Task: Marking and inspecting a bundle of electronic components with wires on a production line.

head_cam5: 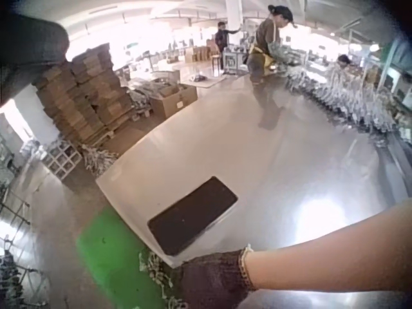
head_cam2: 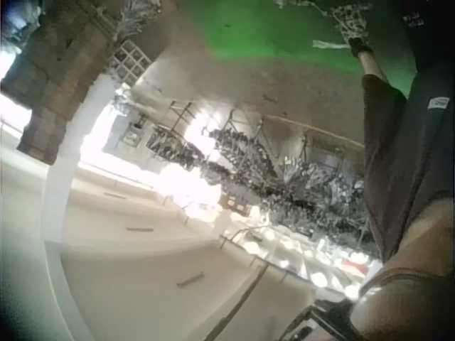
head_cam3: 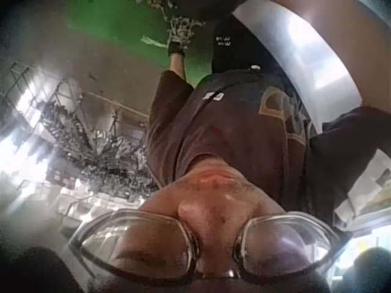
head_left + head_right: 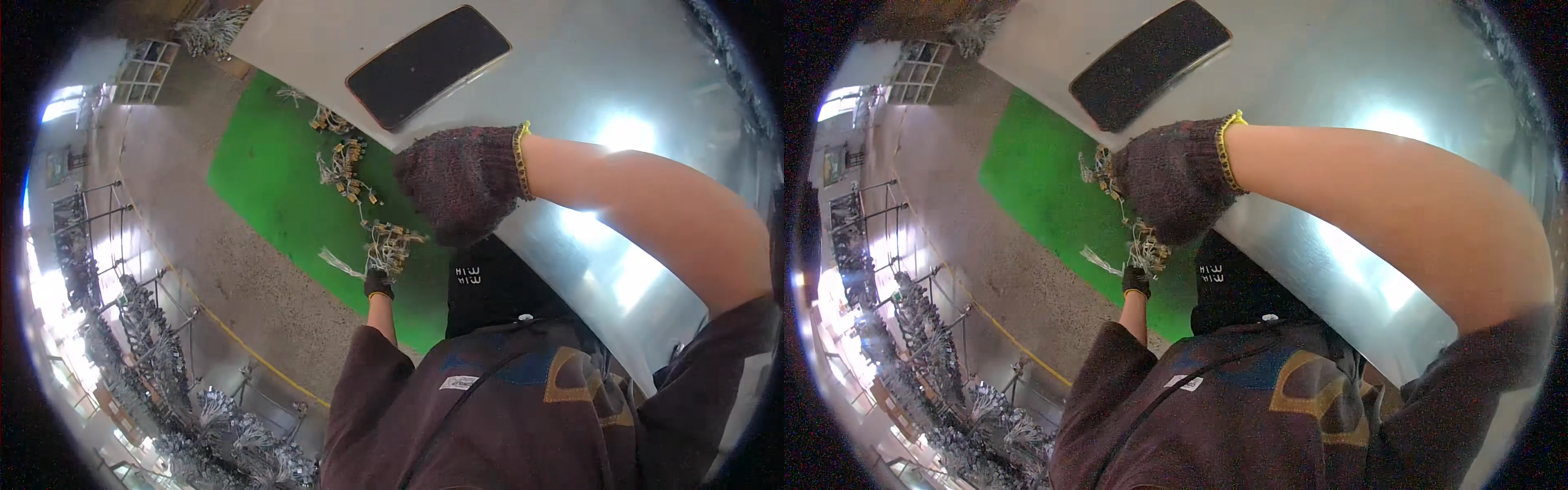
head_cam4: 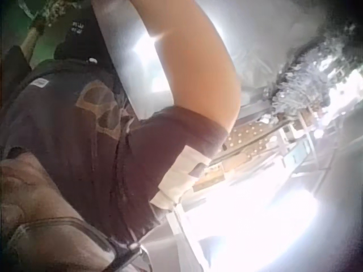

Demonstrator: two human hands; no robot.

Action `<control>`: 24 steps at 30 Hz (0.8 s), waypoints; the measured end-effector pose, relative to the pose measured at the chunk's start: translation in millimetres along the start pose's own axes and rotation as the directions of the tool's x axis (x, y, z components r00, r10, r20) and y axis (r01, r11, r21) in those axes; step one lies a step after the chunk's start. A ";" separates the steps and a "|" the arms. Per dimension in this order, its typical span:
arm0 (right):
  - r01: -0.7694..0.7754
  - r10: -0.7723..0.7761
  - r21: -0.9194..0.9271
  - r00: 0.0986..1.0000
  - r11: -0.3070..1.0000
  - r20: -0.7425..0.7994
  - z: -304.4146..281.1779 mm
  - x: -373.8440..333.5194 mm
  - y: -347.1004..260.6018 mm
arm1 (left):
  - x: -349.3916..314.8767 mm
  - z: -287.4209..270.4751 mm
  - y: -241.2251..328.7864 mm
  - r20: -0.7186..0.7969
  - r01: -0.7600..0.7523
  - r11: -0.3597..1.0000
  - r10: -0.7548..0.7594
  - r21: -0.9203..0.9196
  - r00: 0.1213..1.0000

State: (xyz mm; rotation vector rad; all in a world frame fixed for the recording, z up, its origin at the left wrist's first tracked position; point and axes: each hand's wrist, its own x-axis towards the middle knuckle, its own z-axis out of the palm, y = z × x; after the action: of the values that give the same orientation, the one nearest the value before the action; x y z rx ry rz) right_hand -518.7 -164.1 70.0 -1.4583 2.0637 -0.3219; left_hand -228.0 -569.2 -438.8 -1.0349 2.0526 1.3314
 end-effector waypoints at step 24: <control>-0.025 0.006 -0.257 0.997 0.966 -0.077 22.0 -3.6 7.4 | 10.3 12.6 93.8 0.197 0.289 0.422 -0.248 -0.859 0.949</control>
State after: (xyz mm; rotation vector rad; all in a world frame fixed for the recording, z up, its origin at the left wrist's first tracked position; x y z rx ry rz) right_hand -510.8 -155.2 49.8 -1.6010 2.2441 -0.1053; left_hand -309.3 -538.6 -400.1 -1.6299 0.9385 2.2589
